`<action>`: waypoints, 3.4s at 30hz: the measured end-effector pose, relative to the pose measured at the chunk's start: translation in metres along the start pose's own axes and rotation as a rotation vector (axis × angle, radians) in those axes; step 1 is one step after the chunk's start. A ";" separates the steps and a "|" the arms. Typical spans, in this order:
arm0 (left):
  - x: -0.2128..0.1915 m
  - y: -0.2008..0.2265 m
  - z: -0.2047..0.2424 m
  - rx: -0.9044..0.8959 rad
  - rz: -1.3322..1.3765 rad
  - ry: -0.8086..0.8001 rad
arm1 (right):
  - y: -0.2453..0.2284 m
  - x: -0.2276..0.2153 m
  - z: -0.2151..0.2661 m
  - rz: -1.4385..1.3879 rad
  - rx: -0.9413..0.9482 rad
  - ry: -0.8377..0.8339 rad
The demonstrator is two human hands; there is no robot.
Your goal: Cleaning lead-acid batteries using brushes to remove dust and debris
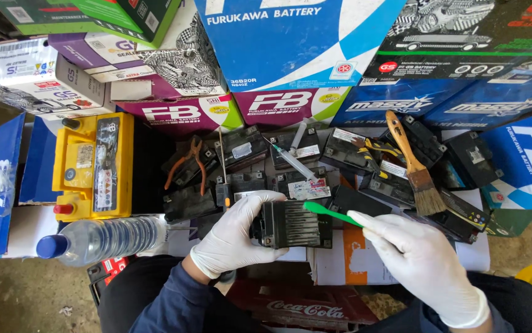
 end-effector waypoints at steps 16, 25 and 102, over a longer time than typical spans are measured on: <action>0.010 0.002 -0.002 -0.032 -0.016 -0.023 | -0.009 0.010 0.016 -0.160 0.036 -0.091; 0.009 0.024 0.000 0.105 -0.367 0.171 | -0.034 0.037 0.041 -0.229 -0.101 0.053; 0.015 0.030 -0.005 0.151 -0.224 0.132 | 0.182 -0.019 -0.081 0.160 0.638 0.049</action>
Point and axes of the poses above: each hand's wrist, its own z-axis away from the middle knuckle, its own x-axis out of the palm, y = z × x, the point moved 6 cm from there along -z, towards the middle knuckle, and after that the axes turned 7 degrees about -y, right-handed, at the moved point
